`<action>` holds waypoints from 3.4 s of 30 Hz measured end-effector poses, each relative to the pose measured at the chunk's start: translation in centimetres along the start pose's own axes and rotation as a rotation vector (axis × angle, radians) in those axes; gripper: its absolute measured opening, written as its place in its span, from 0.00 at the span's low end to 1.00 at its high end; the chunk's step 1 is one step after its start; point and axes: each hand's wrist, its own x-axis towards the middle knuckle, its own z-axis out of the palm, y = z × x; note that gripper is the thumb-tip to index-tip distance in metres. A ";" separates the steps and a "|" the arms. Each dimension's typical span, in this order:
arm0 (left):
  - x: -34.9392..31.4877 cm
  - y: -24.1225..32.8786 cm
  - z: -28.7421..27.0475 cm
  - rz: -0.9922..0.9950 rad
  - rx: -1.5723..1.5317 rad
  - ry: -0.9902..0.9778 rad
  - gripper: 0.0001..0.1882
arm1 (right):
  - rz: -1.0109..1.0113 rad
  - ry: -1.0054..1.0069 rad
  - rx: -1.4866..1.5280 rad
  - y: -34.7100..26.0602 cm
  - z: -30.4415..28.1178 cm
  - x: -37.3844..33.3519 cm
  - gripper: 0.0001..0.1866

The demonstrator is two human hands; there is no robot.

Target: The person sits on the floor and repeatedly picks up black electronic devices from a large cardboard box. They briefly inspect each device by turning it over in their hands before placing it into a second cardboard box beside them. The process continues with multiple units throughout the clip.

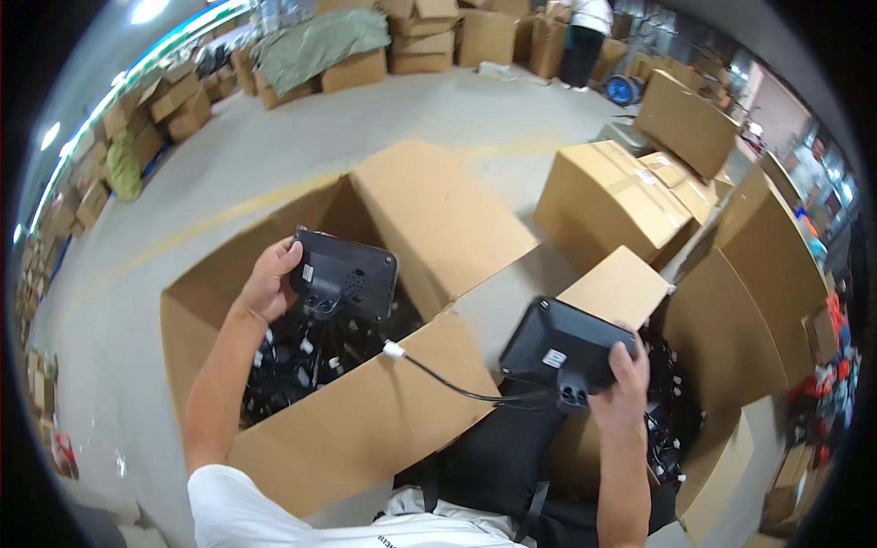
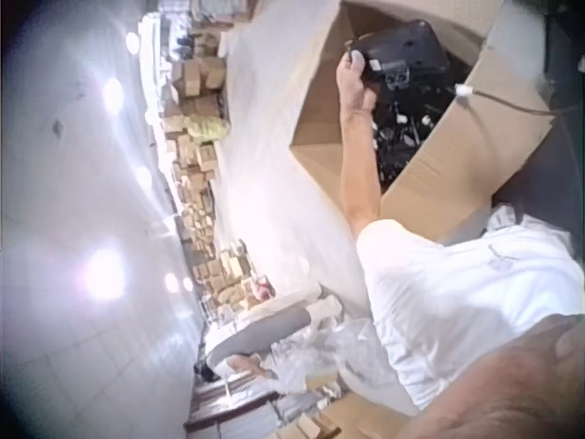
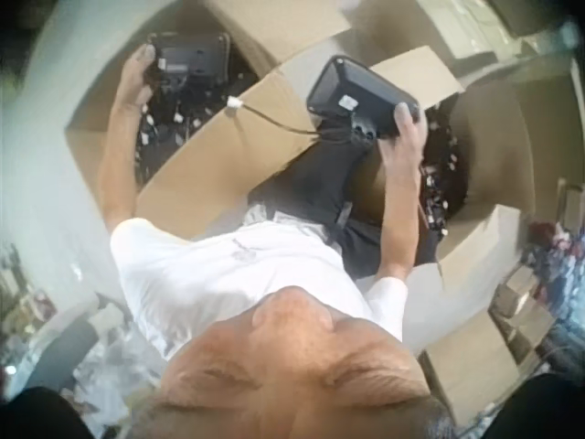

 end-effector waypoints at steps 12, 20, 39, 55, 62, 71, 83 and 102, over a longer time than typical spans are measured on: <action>2.9 -11.0 29.4 -0.168 0.120 -0.570 0.35 | 0.048 -0.069 0.525 1.3 1.4 0.3 0.30; 6.8 -7.5 34.4 -0.162 -0.066 -0.598 0.30 | -0.312 0.222 -0.040 -6.1 -7.5 -3.0 0.27; 6.0 -17.5 56.6 -0.029 -0.003 -0.749 0.40 | -0.979 0.353 -1.137 -18.6 -22.4 1.9 0.30; 13.3 -16.2 56.8 1.529 0.698 -1.103 0.28 | 0.092 0.341 -0.455 -22.8 -26.6 0.6 0.26; 10.7 -16.7 49.6 1.353 1.061 -1.216 0.32 | 0.512 0.315 -0.475 -16.6 -29.5 -2.8 0.28; 6.1 -6.6 24.1 0.573 1.462 -0.206 0.32 | 1.025 0.370 -0.239 3.6 -38.0 -2.9 0.30; -14.9 -10.4 10.0 -0.318 1.732 0.089 0.16 | 1.008 0.119 -1.034 6.1 -37.9 -3.5 0.26; -3.0 -15.7 1.9 -0.559 0.669 0.109 0.29 | 0.759 -0.129 -1.333 -0.9 -35.9 -5.4 0.19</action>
